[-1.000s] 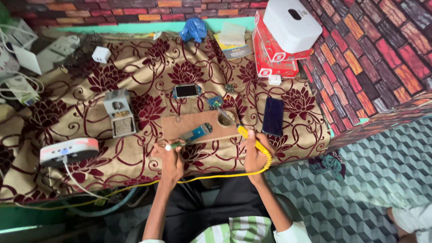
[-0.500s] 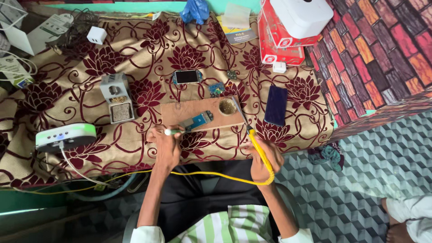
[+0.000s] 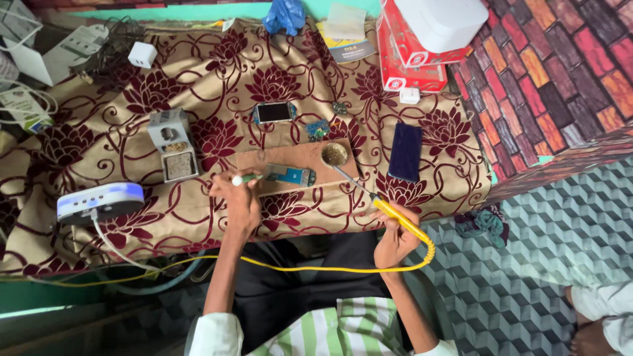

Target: The person is soldering a blue circuit board placed on a wooden board. They use a soldering iron in their right hand and a soldering wire in their left hand to apply solder to various points on the board. The person repeatedly dips the soldering iron into a small container, likely containing flux or cleaning solution, during the process.

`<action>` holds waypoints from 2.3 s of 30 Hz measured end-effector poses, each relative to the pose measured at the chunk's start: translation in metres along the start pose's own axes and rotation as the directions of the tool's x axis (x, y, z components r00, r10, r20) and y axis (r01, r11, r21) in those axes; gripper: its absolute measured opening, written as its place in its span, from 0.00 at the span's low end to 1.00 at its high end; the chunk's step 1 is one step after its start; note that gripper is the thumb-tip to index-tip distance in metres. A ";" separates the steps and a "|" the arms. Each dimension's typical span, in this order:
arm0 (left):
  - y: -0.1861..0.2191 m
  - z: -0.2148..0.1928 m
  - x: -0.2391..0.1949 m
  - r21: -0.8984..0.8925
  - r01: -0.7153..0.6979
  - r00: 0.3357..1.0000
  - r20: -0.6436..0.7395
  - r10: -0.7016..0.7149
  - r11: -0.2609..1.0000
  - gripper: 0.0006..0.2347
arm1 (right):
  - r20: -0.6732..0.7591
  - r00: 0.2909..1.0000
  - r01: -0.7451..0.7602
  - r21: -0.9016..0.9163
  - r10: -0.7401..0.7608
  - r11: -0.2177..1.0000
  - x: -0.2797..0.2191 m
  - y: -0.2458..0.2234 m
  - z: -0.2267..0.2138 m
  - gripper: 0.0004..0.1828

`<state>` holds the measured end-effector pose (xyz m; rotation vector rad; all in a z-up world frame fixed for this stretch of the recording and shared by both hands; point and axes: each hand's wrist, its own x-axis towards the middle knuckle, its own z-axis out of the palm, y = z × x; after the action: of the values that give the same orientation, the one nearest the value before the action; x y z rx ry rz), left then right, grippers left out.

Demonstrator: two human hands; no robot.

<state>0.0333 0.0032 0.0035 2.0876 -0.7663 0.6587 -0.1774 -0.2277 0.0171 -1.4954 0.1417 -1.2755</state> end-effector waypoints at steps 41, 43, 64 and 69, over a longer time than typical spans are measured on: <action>0.037 0.055 -0.005 0.043 0.025 0.948 0.316 -0.037 0.999 0.20 | -0.004 1.000 -0.007 -0.018 0.007 1.000 0.006 -0.019 -0.006 0.22; 0.032 0.059 -0.009 -0.081 0.072 0.978 0.200 -0.055 0.994 0.18 | 0.008 1.000 0.005 -0.017 -0.005 1.000 0.003 -0.020 -0.001 0.23; -0.011 0.016 -0.005 -0.053 0.014 0.999 -0.030 -0.016 0.998 0.12 | -0.252 0.923 -0.266 0.132 0.291 0.955 -0.025 0.025 0.028 0.18; -0.009 0.011 -0.005 -0.012 0.005 1.000 0.013 -0.004 1.000 0.10 | -0.271 0.910 -0.279 0.160 0.315 0.947 -0.030 0.032 0.025 0.14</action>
<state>0.0384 -0.0006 -0.0101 2.0843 -0.7705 0.6375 -0.1546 -0.2043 -0.0211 -1.1253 0.4649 -1.2250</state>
